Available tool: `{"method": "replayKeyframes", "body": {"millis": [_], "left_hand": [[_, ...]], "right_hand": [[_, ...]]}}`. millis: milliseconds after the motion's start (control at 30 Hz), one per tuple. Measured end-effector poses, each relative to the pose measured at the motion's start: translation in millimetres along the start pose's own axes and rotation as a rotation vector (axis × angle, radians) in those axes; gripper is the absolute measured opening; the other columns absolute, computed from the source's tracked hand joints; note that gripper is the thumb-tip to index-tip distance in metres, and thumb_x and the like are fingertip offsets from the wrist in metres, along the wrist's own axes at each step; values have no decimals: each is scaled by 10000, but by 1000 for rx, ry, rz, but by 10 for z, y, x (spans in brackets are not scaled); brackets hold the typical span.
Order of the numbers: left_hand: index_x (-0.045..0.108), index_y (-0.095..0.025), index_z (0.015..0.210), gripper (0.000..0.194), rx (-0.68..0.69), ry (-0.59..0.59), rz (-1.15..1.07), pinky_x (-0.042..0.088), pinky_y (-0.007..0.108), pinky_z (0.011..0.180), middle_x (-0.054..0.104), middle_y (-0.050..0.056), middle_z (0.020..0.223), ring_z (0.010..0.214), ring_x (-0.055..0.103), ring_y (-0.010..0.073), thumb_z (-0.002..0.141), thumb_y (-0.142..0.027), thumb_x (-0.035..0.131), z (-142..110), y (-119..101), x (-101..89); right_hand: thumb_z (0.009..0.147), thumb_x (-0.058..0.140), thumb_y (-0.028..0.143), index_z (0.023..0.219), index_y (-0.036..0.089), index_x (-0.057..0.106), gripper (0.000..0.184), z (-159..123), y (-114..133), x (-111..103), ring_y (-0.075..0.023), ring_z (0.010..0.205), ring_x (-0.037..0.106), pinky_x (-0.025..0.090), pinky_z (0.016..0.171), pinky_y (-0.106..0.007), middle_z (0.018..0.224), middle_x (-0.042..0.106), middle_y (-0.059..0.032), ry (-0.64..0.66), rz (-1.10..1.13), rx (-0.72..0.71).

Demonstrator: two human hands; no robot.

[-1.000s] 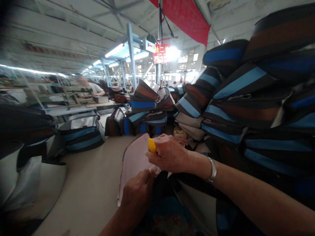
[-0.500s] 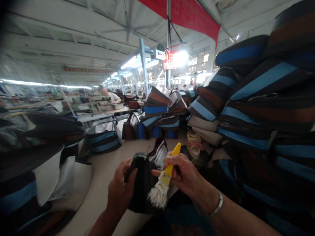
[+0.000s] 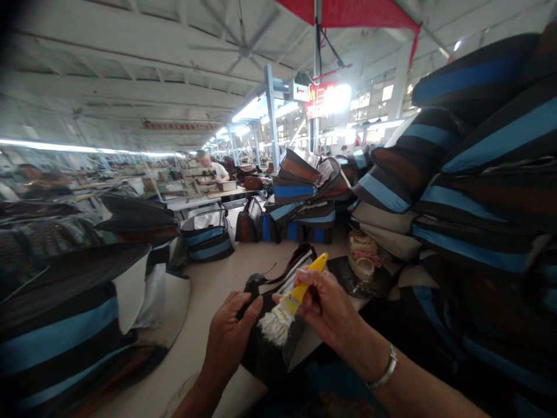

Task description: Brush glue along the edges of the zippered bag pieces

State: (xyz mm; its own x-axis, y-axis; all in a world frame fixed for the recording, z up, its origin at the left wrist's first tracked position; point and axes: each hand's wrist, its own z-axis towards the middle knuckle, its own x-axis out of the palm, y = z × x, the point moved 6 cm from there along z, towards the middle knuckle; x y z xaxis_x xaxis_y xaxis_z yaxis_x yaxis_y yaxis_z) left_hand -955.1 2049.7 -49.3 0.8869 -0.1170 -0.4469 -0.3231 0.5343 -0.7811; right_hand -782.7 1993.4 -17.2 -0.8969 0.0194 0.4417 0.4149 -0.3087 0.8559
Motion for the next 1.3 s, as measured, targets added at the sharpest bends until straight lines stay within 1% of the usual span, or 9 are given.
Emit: {"method": "replayKeyframes", "body": {"millis": [67,167,267,367,433,900,967,1133,1300], "left_hand": [[633,-192,750,319,15,20,8,434,271,730,566,19,802,790,568,159,931,-426,515,36,-32,5],[623,-183,717,325,50,34,4,430,264,719,561,24,797,781,566,158,923,-417,530,51,-103,38],[641,-180,739,298,57,54,7,437,264,738,577,31,833,797,574,158,910,-407,549,46,-143,98],[664,-184,784,265,50,69,16,441,270,747,591,31,841,804,579,162,899,-399,560,41,-141,133],[661,-185,770,278,45,69,28,440,277,747,589,30,825,800,578,166,903,-402,550,36,-130,137],[649,-188,758,284,113,-13,62,461,266,710,603,28,798,760,591,158,925,-374,514,26,-130,76],[634,-189,750,291,179,-55,98,463,260,710,599,24,787,764,592,156,933,-372,501,50,-139,-40],[623,-209,757,287,276,-12,252,487,264,802,657,29,892,872,623,168,917,-409,492,430,62,-473],[668,-206,803,303,182,83,382,423,336,1040,673,70,1134,1140,573,227,867,-427,470,1184,739,-625]], "right_hand": [[826,673,305,694,201,595,185,6,210,-76,-72,385,292,504,533,-263,479,402,73,-132,52,-23],[830,711,283,736,224,628,139,25,559,-41,-115,550,500,557,737,-304,627,514,38,-197,-217,-322],[895,636,240,801,230,625,96,73,654,239,-150,730,591,474,1011,-413,742,584,23,36,-682,-611],[914,572,179,858,220,582,70,69,595,488,-143,677,592,452,1036,-473,753,629,25,327,-1088,-871],[910,562,153,877,212,560,67,44,633,533,-138,644,579,469,1015,-477,741,631,23,340,-1205,-1005],[919,533,165,919,229,517,66,-28,521,529,-150,621,564,475,1008,-494,716,595,28,397,-1277,-969],[917,536,158,912,237,534,79,-10,617,420,-170,642,582,478,998,-494,727,604,11,294,-1300,-975],[918,619,224,846,230,643,77,-167,1123,-155,-243,954,664,509,938,-411,816,632,-24,-311,-946,-881],[873,703,302,764,221,667,140,-407,1075,-486,-245,956,671,519,853,-351,780,592,-12,-476,-566,-659]]}}
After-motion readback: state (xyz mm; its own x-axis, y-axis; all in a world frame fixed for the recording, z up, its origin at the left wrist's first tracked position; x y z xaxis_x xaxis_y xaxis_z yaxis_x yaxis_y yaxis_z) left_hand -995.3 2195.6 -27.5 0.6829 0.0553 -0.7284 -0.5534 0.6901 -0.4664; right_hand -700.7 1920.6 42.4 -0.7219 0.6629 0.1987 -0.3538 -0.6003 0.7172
